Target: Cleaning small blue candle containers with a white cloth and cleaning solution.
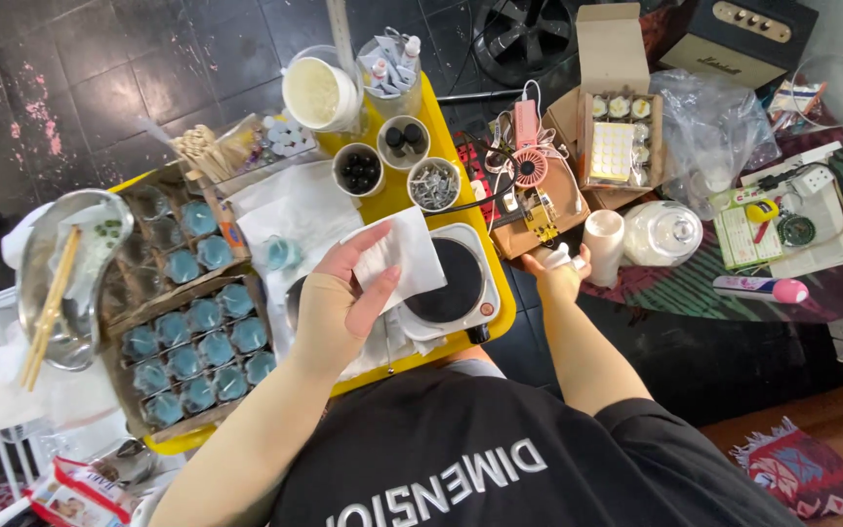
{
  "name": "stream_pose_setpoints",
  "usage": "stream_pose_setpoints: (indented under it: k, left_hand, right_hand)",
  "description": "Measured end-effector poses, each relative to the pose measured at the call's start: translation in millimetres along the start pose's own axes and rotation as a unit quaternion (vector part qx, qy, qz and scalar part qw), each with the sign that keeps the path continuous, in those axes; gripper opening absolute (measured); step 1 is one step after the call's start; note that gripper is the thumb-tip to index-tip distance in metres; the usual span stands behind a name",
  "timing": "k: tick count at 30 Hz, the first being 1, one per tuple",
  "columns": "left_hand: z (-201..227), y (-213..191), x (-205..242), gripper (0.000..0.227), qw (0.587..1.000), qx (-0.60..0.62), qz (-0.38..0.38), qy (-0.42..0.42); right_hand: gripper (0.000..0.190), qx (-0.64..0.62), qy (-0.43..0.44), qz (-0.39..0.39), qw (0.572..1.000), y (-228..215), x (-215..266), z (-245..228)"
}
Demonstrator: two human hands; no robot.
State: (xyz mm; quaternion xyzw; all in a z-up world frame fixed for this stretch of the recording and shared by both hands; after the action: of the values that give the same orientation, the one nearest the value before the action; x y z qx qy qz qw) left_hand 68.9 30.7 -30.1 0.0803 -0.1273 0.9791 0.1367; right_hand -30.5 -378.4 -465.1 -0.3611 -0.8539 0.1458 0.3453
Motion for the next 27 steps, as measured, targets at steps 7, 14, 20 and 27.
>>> stream_pose_setpoints:
  k: [7, 14, 20, 27]
  left_hand:
    - [14, -25, 17, 0.046, 0.999, -0.013, 0.012, 0.03]
    - [48, -55, 44, 0.044, 0.991, -0.052, -0.012, 0.127]
    - [55, -69, 74, 0.041, 0.976, -0.131, -0.058, 0.165]
    - [67, -85, 108, 0.05, 0.946, -0.091, -0.069, 0.303]
  right_hand:
    - [0.112, 0.0, 0.027, 0.017, 0.999, -10, -3, 36]
    - [0.07, -0.135, -0.222, 0.072, 0.963, -67, 106, -102]
    - [0.043, -0.343, -0.316, -0.194, 0.863, -55, 309, -280]
    - [0.041, -0.134, -0.223, -0.55, 0.794, 42, 447, -325]
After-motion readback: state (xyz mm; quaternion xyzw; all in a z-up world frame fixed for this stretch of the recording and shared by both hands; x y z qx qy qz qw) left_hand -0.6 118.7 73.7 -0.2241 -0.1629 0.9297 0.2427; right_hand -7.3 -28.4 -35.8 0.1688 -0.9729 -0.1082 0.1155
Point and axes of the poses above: each hand's wrist, its own x-axis away from the middle knuckle, its own y-axis out of the palm, z = x × y, the point moved 9 cm from there along -x, towards the middle knuckle, and after that the axes turned 4 degrees about -z, right-handed, at the moved point
